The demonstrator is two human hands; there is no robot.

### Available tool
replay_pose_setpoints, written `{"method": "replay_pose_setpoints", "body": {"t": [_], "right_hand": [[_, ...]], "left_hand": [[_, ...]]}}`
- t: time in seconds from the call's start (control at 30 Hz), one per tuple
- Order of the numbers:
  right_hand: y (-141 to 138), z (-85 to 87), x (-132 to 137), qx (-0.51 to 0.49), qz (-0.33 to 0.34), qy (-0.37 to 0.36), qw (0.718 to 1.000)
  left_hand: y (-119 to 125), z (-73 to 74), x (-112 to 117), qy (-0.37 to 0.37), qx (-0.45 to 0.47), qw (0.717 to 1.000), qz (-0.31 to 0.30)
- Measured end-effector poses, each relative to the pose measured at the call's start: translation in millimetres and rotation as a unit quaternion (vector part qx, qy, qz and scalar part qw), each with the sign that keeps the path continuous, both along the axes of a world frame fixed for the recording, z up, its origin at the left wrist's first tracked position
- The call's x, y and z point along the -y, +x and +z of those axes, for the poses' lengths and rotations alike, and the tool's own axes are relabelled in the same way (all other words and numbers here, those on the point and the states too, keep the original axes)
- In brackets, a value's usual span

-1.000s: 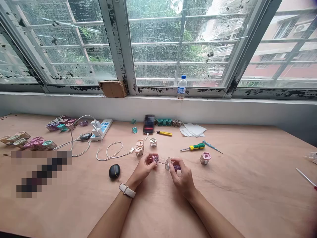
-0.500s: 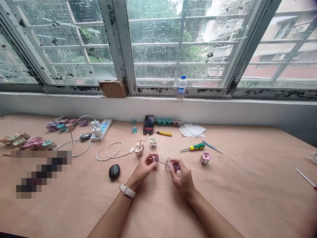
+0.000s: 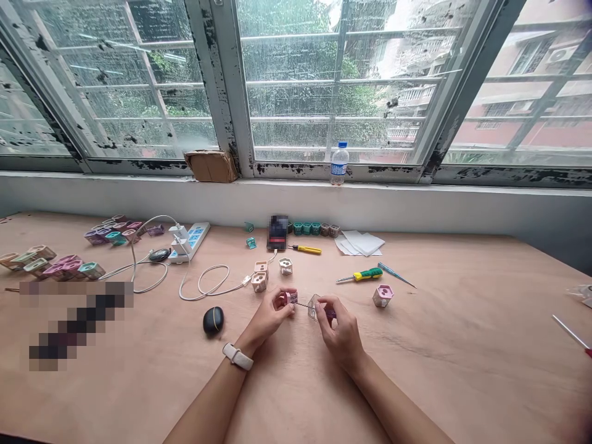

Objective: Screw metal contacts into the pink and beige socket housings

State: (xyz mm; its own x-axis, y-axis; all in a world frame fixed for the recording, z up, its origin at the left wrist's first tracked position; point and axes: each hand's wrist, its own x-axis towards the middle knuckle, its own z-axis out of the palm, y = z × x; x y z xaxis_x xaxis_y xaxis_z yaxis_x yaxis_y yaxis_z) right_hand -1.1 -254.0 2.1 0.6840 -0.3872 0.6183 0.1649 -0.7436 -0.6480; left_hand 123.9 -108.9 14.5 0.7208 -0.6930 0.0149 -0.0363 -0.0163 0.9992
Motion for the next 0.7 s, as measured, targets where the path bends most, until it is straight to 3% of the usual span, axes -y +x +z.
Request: {"method": "replay_pose_setpoints", "body": {"t": [0.7], "right_hand": [[-1.0, 1.2, -0.7, -0.016, 0.012, 0.042, 0.999]], "left_hand": [[0.4, 1.3, 0.2, 0.000, -0.001, 1.000, 0.004]]}}
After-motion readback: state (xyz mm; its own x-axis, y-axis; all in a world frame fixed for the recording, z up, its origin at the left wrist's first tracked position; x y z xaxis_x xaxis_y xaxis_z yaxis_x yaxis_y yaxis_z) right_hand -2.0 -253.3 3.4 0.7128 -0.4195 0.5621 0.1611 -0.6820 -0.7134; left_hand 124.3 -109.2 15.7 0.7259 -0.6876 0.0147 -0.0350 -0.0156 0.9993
